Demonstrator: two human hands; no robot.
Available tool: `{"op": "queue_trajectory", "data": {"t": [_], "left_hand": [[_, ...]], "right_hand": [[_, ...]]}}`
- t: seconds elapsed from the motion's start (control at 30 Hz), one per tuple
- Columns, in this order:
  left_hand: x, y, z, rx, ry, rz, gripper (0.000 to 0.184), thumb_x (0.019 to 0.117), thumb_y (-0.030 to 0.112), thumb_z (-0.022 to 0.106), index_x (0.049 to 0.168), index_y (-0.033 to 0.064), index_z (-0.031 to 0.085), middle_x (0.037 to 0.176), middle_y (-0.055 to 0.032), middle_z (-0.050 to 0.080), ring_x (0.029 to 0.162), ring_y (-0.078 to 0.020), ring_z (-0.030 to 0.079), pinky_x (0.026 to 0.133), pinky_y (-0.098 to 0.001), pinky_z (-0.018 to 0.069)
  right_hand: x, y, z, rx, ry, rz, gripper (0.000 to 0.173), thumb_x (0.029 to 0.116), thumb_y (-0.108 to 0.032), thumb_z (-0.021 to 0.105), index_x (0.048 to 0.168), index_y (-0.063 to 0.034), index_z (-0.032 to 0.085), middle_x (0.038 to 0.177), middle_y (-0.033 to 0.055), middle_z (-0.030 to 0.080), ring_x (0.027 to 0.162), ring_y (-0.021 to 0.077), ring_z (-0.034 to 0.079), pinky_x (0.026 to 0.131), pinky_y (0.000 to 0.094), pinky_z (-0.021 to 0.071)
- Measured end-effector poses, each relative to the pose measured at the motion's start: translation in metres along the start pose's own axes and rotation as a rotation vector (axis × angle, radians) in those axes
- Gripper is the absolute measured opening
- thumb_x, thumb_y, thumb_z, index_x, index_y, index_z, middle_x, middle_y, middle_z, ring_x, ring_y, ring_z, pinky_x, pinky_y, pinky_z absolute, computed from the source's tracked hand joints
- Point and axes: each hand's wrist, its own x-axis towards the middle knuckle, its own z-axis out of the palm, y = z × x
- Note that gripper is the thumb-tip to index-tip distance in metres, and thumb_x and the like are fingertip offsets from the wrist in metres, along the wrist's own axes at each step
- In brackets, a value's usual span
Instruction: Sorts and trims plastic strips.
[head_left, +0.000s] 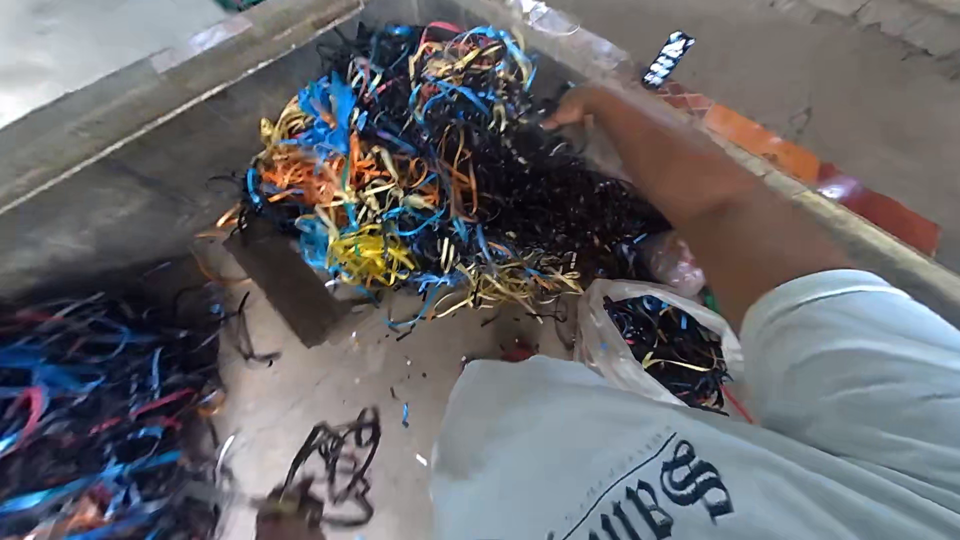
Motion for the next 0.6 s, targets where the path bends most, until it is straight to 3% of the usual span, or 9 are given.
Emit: {"op": "queue_trajectory", "data": {"t": [0.1,0.17,0.23,0.3,0.33,0.37,0.43,0.53,0.6], "left_hand": [[-0.002,0.033,0.036,0.067,-0.066,0.077,0.027,0.1053,0.014,0.048,0.129,-0.0005,0.049,0.087,0.0000,0.066,0.060,-0.0038,0.056,0.051,-0.0214,0.0476],[0.003,0.055,0.057,0.079,-0.142,0.135,0.027,0.1028,0.011,0.053,0.126,-0.0019,0.050,0.088,-0.0013,0.068,0.063,-0.0046,0.060,0.055,-0.0217,0.0493],[0.011,0.071,0.077,0.027,-0.245,0.191,0.027,0.0993,0.007,0.056,0.125,-0.0018,0.050,0.089,-0.0024,0.070,0.067,-0.0058,0.063,0.058,-0.0218,0.0510],[0.015,0.084,0.099,-0.046,-0.355,0.253,0.024,0.0956,0.003,0.056,0.119,0.0022,0.052,0.087,-0.0010,0.072,0.066,-0.0049,0.064,0.058,-0.0199,0.0509],[0.016,0.090,0.111,-0.083,-0.410,0.275,0.025,0.0942,0.002,0.057,0.118,0.0038,0.053,0.087,-0.0008,0.073,0.066,-0.0048,0.064,0.058,-0.0196,0.0510],[0.016,0.097,0.124,-0.115,-0.462,0.291,0.025,0.0934,0.001,0.057,0.118,0.0052,0.054,0.086,-0.0002,0.073,0.066,-0.0047,0.065,0.058,-0.0195,0.0515],[0.014,0.109,0.148,-0.146,-0.539,0.309,0.026,0.0921,-0.002,0.058,0.116,0.0058,0.054,0.086,-0.0003,0.073,0.067,-0.0054,0.066,0.059,-0.0201,0.0525],[0.009,0.121,0.180,-0.092,-0.634,0.339,0.030,0.0911,-0.001,0.061,0.120,0.0025,0.053,0.088,-0.0012,0.073,0.072,-0.0069,0.067,0.063,-0.0221,0.0544],[0.006,0.123,0.195,-0.048,-0.690,0.339,0.032,0.0912,0.000,0.062,0.122,0.0002,0.051,0.087,-0.0024,0.072,0.071,-0.0077,0.067,0.063,-0.0230,0.0539]], "right_hand": [[0.000,-0.010,0.031,-0.414,-0.082,-0.082,0.077,0.0894,-0.045,0.079,0.133,0.0153,0.056,0.139,0.0397,0.051,0.137,0.0549,0.043,0.113,0.0721,0.0271],[-0.012,-0.032,0.057,-0.516,-0.071,-0.135,0.065,0.0917,-0.035,0.078,0.127,0.0170,0.059,0.135,0.0427,0.052,0.134,0.0596,0.044,0.108,0.0777,0.0294],[-0.044,-0.063,0.086,-0.415,-0.018,-0.261,0.055,0.0978,-0.034,0.070,0.117,0.0171,0.063,0.128,0.0429,0.056,0.127,0.0612,0.049,0.101,0.0804,0.0345],[-0.079,-0.087,0.132,-0.137,-0.071,-0.487,0.049,0.1017,-0.039,0.064,0.104,0.0090,0.072,0.107,0.0323,0.068,0.105,0.0499,0.065,0.092,0.0721,0.0479],[-0.104,-0.099,0.157,0.032,-0.193,-0.573,0.044,0.1042,-0.038,0.059,0.104,0.0033,0.074,0.098,0.0224,0.072,0.093,0.0375,0.070,0.086,0.0614,0.0548],[-0.132,-0.112,0.178,0.205,-0.386,-0.626,0.044,0.1080,-0.037,0.051,0.107,0.0013,0.073,0.095,0.0143,0.073,0.084,0.0244,0.069,0.081,0.0475,0.0571],[-0.170,-0.132,0.219,0.473,-0.716,-0.648,0.052,0.1114,-0.040,0.039,0.116,0.0035,0.068,0.097,0.0116,0.070,0.082,0.0170,0.067,0.079,0.0387,0.0583],[-0.183,-0.157,0.260,0.783,-0.812,-0.426,0.055,0.1103,-0.047,0.039,0.117,0.0011,0.066,0.085,0.0053,0.062,0.067,0.0112,0.058,0.066,0.0300,0.0532],[-0.181,-0.169,0.264,1.104,-0.741,-0.179,0.042,0.1082,-0.042,0.048,0.111,-0.0031,0.062,0.079,0.0010,0.059,0.061,0.0081,0.055,0.059,0.0247,0.0506]]}}
